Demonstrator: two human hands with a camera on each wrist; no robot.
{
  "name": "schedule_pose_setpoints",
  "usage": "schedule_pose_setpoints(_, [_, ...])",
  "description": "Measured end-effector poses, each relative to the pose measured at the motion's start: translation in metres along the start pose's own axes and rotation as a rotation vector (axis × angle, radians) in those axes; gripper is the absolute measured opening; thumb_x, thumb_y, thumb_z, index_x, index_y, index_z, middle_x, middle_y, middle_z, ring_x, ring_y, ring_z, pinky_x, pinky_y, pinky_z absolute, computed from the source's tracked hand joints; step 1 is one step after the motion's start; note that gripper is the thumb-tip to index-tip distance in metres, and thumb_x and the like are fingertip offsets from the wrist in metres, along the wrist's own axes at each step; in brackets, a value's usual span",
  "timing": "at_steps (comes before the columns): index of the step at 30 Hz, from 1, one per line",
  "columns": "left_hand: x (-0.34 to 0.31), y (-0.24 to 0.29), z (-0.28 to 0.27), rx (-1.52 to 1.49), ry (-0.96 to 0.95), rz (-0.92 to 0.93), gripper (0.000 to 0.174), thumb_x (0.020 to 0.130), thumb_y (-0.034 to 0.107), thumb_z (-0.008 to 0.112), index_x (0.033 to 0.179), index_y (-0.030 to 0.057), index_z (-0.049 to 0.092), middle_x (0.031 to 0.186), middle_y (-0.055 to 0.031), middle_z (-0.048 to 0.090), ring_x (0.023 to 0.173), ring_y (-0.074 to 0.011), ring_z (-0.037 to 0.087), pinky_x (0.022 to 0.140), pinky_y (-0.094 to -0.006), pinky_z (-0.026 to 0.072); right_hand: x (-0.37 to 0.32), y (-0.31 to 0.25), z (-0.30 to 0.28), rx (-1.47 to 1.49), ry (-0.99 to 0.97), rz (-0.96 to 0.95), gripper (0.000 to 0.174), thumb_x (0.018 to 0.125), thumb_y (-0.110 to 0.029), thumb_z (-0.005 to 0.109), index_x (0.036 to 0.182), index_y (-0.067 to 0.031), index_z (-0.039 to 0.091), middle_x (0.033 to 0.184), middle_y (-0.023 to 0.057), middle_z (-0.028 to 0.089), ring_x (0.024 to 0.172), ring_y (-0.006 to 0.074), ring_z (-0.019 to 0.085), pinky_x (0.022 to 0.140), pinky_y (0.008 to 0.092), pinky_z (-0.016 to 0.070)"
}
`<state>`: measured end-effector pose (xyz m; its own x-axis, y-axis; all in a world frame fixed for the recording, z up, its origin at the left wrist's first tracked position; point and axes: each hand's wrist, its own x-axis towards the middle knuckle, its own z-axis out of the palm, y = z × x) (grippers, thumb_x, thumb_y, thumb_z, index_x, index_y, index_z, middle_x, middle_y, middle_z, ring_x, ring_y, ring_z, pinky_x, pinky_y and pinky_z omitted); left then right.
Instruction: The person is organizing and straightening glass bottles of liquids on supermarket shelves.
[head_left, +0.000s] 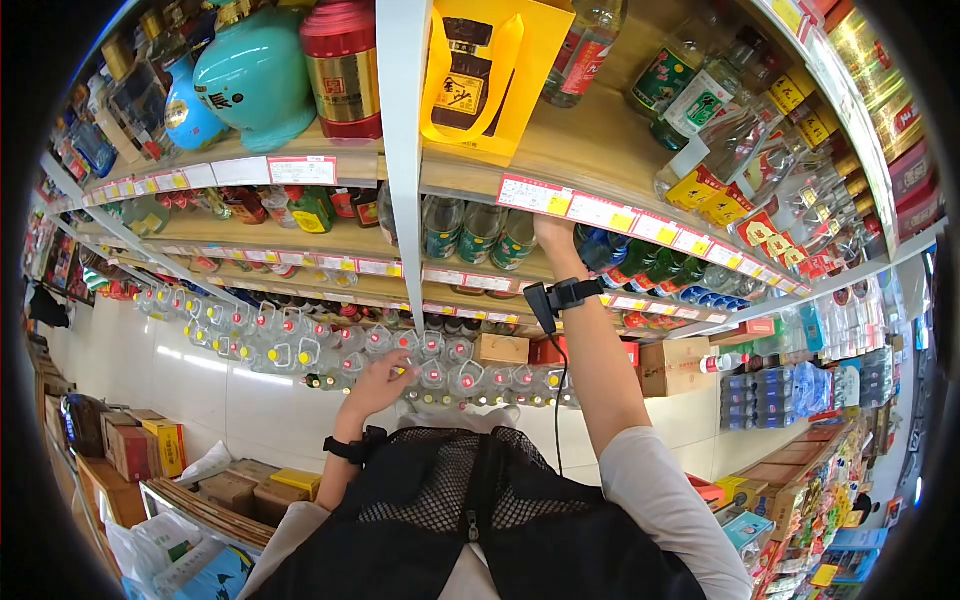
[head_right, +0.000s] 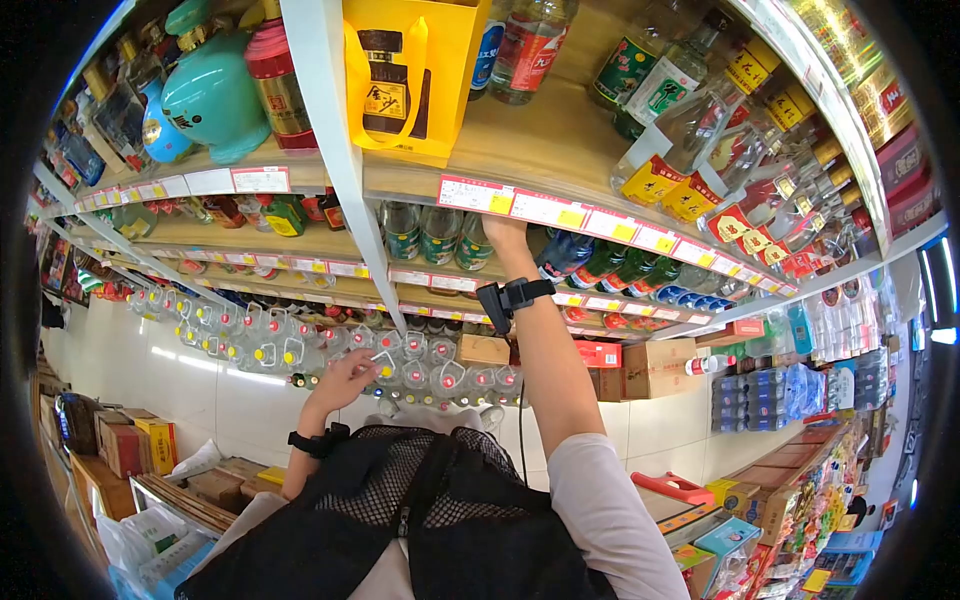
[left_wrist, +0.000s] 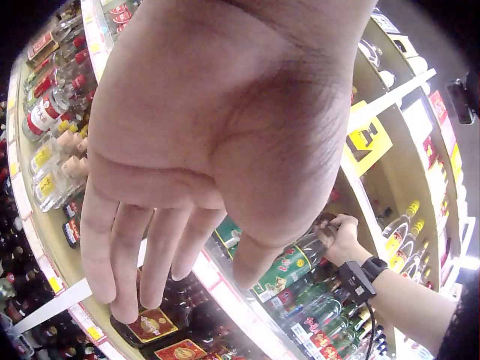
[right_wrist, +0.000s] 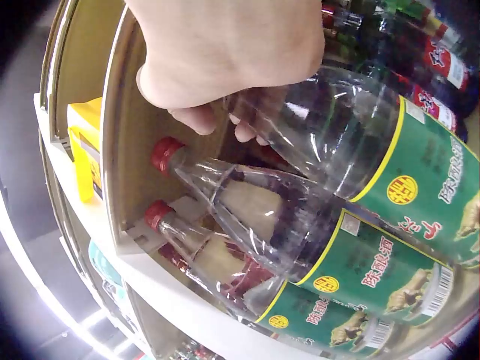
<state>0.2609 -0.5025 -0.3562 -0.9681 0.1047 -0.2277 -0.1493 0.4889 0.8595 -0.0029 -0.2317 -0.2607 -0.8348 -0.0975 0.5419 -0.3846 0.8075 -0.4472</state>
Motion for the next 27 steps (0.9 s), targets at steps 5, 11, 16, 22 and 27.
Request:
schedule_pose_setpoints(5, [0.000, 0.001, 0.000, -0.013, -0.001, 0.001, 0.043, 0.089, 0.029, 0.068, 0.121, 0.0008, 0.058, 0.097, -0.0148, 0.071, 0.077, -0.0241, 0.071, 0.069, -0.0345, 0.0550, -0.001, -0.001, 0.001, 0.079, 0.040, 0.002, 0.026, 0.090, -0.021, 0.057, 0.107, -0.0025, 0.064, 0.109, 0.0196, 0.065, 0.105, 0.0389, 0.059, 0.092, 0.0483, 0.0452])
schedule_pose_setpoints(11, [0.000, 0.013, -0.005, 0.002, -0.067, -0.063, 0.044, 0.092, 0.027, 0.066, 0.125, 0.0009, 0.055, 0.102, -0.0115, 0.070, 0.087, -0.0188, 0.068, 0.075, -0.0324, 0.0532, -0.008, -0.017, -0.027, 0.308, -0.104, 0.034, 0.034, 0.086, -0.023, 0.063, 0.111, -0.0007, 0.062, 0.112, 0.0230, 0.063, 0.106, 0.0407, 0.058, 0.093, 0.0469, 0.0443])
schedule_pose_setpoints(16, [-0.012, 0.058, -0.029, -0.066, -0.095, 0.073, 0.050, 0.086, 0.026, 0.071, 0.128, 0.0024, 0.054, 0.103, -0.0135, 0.070, 0.088, -0.0235, 0.070, 0.077, -0.0358, 0.0540, -0.048, -0.023, -0.077, 0.198, 0.032, 0.043, 0.038, 0.077, -0.019, 0.069, 0.110, -0.0007, 0.064, 0.106, 0.0241, 0.064, 0.102, 0.0429, 0.057, 0.094, 0.0482, 0.0433])
schedule_pose_setpoints(22, [-0.053, 0.235, -0.095, -0.014, -0.256, 0.776, 0.055, 0.079, 0.018, 0.078, 0.127, 0.0023, 0.058, 0.109, -0.0133, 0.069, 0.093, -0.0276, 0.068, 0.082, -0.0349, 0.0535, -0.055, -0.068, -0.191, 0.528, 0.010, 0.138, 0.007, 0.087, -0.003, 0.063, 0.090, 0.0016, 0.067, 0.079, 0.0066, 0.068, 0.066, 0.0103, 0.061, 0.058, 0.0241, 0.0485])
schedule_pose_setpoints(27, [-0.071, 0.329, -0.108, 0.065, -0.281, 1.384, 0.028, 0.071, 0.013, 0.076, 0.095, -0.0003, 0.072, 0.094, -0.0162, 0.068, 0.073, -0.0247, 0.066, 0.064, -0.0311, 0.0538, 0.002, -0.073, -0.243, 0.423, 0.628, 0.005, 0.024, 0.089, -0.005, 0.063, 0.112, 0.0015, 0.060, 0.093, 0.0077, 0.067, 0.064, 0.0074, 0.061, 0.054, 0.0200, 0.0448])
